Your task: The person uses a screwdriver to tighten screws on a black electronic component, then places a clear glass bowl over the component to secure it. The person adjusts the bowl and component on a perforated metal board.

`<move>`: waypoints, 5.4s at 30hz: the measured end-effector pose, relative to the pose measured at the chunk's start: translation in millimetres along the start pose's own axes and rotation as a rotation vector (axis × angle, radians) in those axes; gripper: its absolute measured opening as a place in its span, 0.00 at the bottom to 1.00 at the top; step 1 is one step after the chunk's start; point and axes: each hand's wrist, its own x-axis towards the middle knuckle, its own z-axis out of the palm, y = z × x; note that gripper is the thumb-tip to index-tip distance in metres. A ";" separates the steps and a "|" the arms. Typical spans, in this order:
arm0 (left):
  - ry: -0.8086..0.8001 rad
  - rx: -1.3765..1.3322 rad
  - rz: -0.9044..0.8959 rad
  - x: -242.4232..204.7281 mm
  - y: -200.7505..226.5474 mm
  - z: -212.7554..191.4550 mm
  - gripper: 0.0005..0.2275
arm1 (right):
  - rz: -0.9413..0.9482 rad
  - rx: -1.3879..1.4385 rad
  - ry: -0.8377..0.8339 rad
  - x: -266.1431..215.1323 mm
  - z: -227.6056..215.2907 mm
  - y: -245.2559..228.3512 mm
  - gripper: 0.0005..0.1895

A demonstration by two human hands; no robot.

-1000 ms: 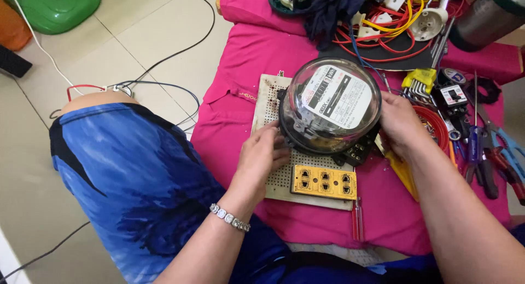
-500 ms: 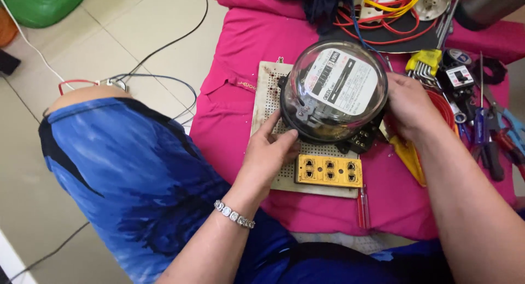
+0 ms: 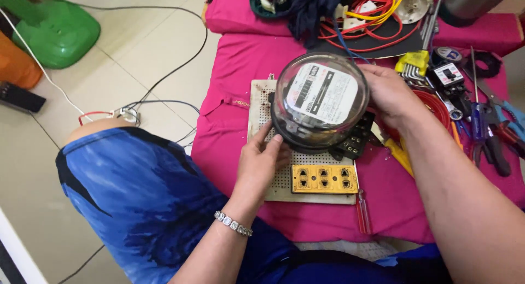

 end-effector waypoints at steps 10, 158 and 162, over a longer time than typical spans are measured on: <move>0.256 0.304 0.166 8.7 25.1 7.7 0.13 | -0.061 -0.177 0.104 -18.0 -17.9 17.6 0.14; 0.045 -0.108 0.003 -18.1 -1.6 -2.8 0.09 | -0.537 -0.656 -0.123 -98.6 29.1 -47.7 0.58; 0.049 -0.113 0.003 -20.1 -1.0 -2.8 0.09 | -0.555 -0.644 -0.134 -102.2 30.0 -50.6 0.56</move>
